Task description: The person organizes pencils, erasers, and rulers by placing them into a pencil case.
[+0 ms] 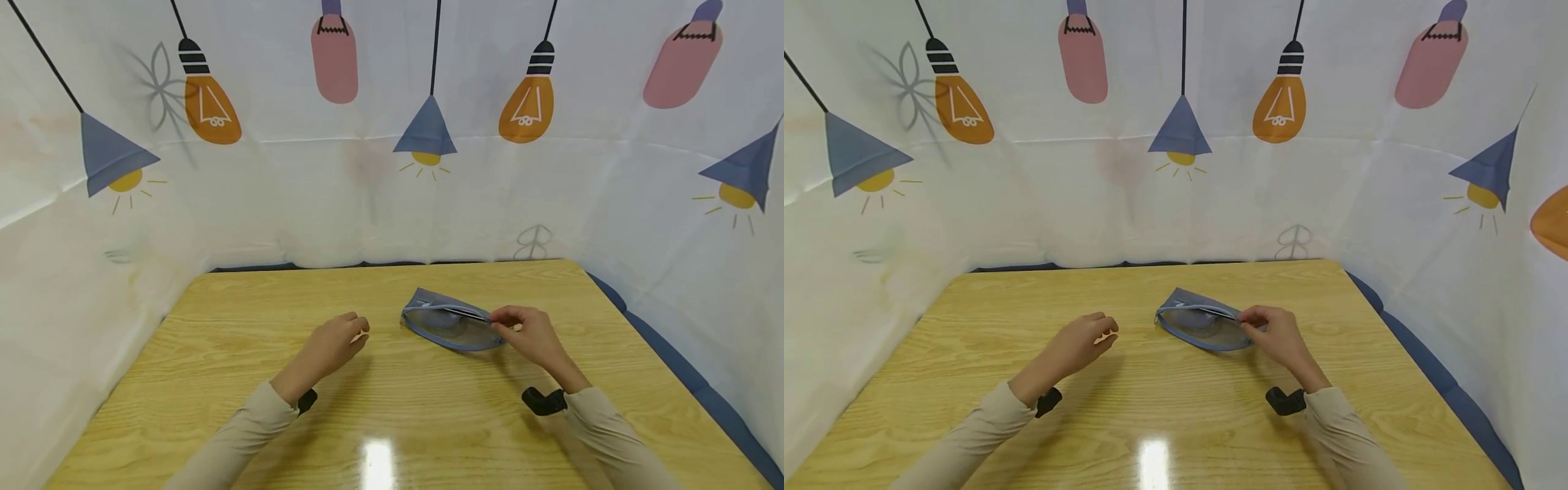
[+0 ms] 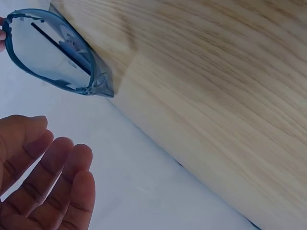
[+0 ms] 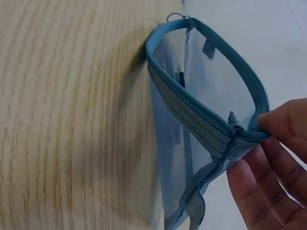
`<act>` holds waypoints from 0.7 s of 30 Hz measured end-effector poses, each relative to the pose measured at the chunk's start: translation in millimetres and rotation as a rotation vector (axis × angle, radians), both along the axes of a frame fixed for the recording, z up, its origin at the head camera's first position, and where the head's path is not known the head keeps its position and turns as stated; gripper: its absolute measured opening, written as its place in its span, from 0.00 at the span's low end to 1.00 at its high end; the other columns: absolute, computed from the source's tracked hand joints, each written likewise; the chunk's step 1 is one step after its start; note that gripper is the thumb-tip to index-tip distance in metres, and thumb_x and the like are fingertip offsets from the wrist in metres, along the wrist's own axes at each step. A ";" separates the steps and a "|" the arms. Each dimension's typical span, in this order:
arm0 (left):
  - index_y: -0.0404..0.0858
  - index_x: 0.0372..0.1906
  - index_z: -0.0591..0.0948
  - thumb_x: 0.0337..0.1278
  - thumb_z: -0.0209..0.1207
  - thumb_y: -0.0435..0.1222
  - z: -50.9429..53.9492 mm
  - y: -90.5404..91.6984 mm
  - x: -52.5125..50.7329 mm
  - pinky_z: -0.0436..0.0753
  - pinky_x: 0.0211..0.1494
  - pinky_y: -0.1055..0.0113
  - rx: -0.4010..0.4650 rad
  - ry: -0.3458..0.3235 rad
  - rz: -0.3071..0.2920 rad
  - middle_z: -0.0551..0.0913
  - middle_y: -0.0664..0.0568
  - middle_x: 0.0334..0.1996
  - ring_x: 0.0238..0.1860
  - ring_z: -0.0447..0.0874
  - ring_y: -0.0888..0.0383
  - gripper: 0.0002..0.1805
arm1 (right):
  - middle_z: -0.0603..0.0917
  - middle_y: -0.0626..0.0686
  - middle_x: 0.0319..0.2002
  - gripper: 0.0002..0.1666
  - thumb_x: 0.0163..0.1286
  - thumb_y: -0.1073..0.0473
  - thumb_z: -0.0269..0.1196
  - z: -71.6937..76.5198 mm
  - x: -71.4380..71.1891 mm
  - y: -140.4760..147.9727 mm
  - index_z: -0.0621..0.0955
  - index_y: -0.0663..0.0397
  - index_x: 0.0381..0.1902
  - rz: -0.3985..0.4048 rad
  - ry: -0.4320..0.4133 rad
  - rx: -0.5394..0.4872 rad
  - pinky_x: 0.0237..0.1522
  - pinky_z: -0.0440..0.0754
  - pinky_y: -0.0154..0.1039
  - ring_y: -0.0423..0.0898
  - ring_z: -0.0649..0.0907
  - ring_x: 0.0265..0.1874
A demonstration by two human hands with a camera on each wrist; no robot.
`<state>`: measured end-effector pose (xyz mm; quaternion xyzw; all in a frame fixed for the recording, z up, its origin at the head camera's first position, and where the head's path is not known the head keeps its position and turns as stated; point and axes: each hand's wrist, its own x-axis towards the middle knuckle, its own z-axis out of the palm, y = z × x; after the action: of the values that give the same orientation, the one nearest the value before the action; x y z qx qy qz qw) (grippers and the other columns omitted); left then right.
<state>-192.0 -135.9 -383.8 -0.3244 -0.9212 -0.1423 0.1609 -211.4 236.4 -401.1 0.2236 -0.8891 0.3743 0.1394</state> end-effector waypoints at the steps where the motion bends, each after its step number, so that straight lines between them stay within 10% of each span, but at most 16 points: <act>1: 0.37 0.35 0.83 0.54 0.67 0.28 0.0 -2.6 0.6 0.79 0.29 0.68 -0.002 0.000 0.005 0.79 0.51 0.29 0.30 0.80 0.56 0.05 | 0.86 0.51 0.34 0.07 0.64 0.67 0.66 -0.4 -0.5 -0.8 0.86 0.59 0.40 0.008 0.016 0.015 0.27 0.80 0.37 0.42 0.83 0.30; 12: 0.36 0.36 0.83 0.50 0.69 0.27 -7.2 -34.7 9.3 0.80 0.30 0.66 0.023 0.029 0.058 0.79 0.51 0.31 0.30 0.80 0.56 0.08 | 0.85 0.53 0.38 0.13 0.60 0.77 0.64 -2.6 -7.5 -16.2 0.86 0.62 0.41 0.132 0.098 0.093 0.31 0.82 0.38 0.48 0.84 0.33; 21: 0.31 0.47 0.81 0.52 0.68 0.29 -5.4 -66.3 6.2 0.82 0.35 0.57 0.040 0.056 0.090 0.82 0.43 0.38 0.36 0.83 0.48 0.16 | 0.84 0.54 0.42 0.12 0.68 0.65 0.63 9.9 -7.6 -4.6 0.83 0.63 0.48 0.140 0.056 0.135 0.38 0.83 0.43 0.49 0.83 0.38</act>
<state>-185.8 -202.2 -389.2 -0.2830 -0.9270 -0.1439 0.1995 -219.0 231.8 -391.3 0.3043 -0.8902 0.3161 0.1224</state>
